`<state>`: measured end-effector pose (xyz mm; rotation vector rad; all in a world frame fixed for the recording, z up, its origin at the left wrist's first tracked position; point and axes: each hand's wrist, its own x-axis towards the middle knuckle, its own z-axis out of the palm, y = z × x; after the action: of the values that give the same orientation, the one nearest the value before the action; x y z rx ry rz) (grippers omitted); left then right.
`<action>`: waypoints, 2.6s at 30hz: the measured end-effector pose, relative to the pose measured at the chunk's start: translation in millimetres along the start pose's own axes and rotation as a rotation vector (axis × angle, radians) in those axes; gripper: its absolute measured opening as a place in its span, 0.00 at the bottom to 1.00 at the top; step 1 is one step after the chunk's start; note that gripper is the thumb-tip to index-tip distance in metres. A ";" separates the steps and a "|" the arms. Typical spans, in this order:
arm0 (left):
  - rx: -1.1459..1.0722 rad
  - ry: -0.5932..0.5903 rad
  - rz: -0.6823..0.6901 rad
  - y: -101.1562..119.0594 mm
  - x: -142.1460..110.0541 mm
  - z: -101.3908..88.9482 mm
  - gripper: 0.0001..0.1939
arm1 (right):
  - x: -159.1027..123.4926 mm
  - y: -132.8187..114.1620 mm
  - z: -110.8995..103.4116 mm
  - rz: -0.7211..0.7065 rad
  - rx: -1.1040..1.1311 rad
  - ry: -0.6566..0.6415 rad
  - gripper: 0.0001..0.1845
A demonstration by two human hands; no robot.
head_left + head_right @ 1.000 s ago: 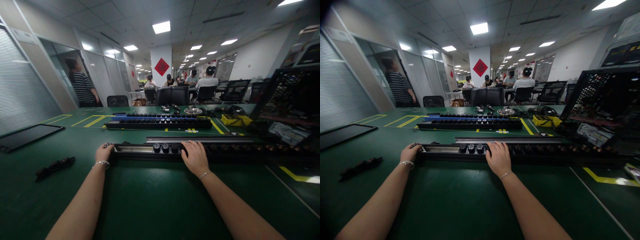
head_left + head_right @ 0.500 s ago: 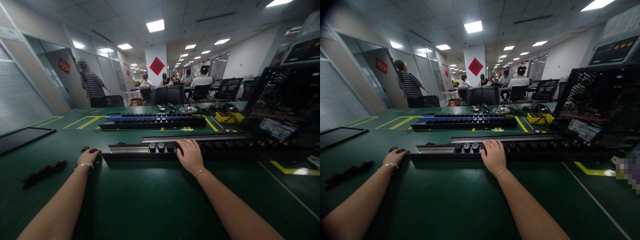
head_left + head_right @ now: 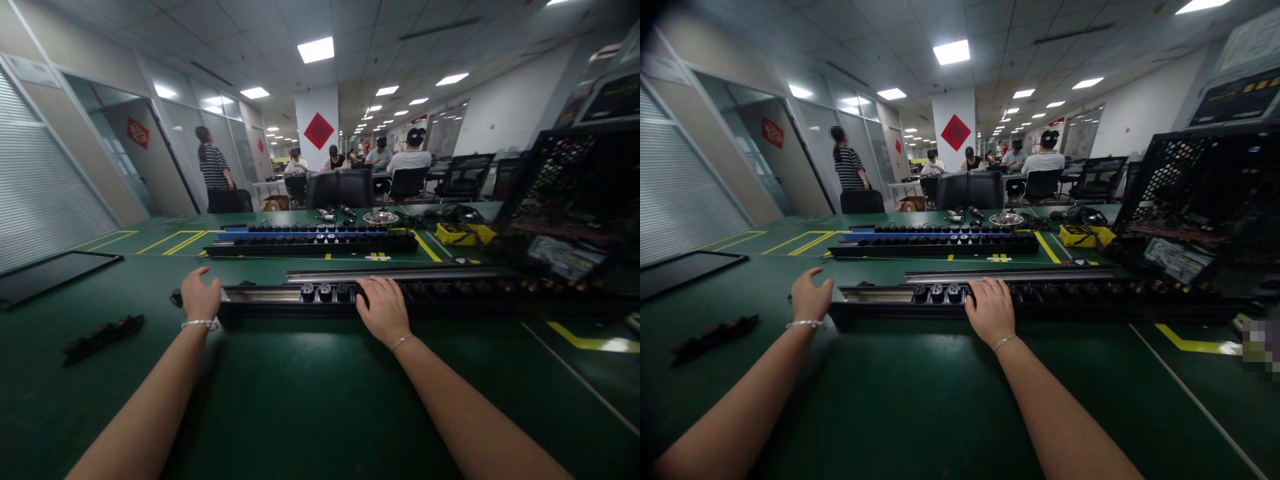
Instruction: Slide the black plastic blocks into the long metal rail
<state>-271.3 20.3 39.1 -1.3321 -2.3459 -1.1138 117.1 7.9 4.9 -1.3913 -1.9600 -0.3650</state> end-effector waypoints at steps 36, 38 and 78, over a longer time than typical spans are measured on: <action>-0.039 -0.350 0.527 118.6 -118.2 35.1 0.19 | -7.1 -6.3 -3.9 -0.196 0.052 -0.001 0.07; -0.029 -0.339 0.508 117.6 -117.6 35.4 0.19 | -6.8 -8.2 -5.8 -0.226 0.020 0.006 0.07; -0.006 -0.242 0.377 109.4 -108.9 30.8 0.18 | -3.8 -18.3 -10.7 -0.260 -0.115 -0.102 0.07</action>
<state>-116.2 5.3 16.4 -1.9042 -2.1091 -0.8874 105.1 -8.1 13.0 -1.2473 -2.2419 -0.5430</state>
